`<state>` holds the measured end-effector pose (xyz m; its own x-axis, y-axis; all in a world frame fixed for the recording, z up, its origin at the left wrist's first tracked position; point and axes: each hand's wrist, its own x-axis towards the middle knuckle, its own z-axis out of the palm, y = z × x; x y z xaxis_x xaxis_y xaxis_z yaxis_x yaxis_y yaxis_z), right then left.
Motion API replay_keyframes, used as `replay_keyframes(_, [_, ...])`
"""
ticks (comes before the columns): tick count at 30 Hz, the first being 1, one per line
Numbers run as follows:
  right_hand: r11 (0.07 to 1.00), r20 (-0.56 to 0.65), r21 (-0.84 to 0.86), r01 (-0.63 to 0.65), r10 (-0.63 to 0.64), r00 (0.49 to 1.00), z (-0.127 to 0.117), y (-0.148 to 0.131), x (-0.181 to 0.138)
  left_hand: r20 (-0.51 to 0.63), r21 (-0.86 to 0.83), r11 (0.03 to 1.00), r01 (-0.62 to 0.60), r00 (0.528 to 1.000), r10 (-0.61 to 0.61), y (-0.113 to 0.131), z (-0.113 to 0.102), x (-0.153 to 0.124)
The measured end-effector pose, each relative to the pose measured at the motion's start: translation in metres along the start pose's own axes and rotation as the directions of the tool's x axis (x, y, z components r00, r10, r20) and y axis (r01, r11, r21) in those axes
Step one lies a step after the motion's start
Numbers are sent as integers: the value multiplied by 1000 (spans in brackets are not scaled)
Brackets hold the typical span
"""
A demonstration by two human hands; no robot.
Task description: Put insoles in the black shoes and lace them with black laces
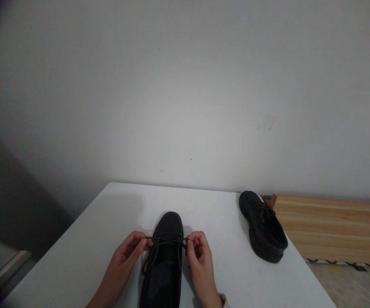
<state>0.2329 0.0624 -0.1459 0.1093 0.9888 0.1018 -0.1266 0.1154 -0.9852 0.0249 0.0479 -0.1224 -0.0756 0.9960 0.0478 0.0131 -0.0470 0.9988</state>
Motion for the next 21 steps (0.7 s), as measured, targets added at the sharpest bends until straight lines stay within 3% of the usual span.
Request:
replay_keyframes(7, [999, -12, 44, -17, 17, 1000, -7, 0, -1, -4, -56, 998, 22, 1000, -22, -5, 1, 6])
replay_keyframes(15, [994, 105, 58, -91, 85, 991, -9, 12, -2, 119, -62, 997, 53, 992, -46, -14, -3, 9])
replay_keyframes(21, [995, 81, 55, -88, 84, 993, -7, 15, -6, 148, -23, 999, 39, 988, -35, -15, -3, 8])
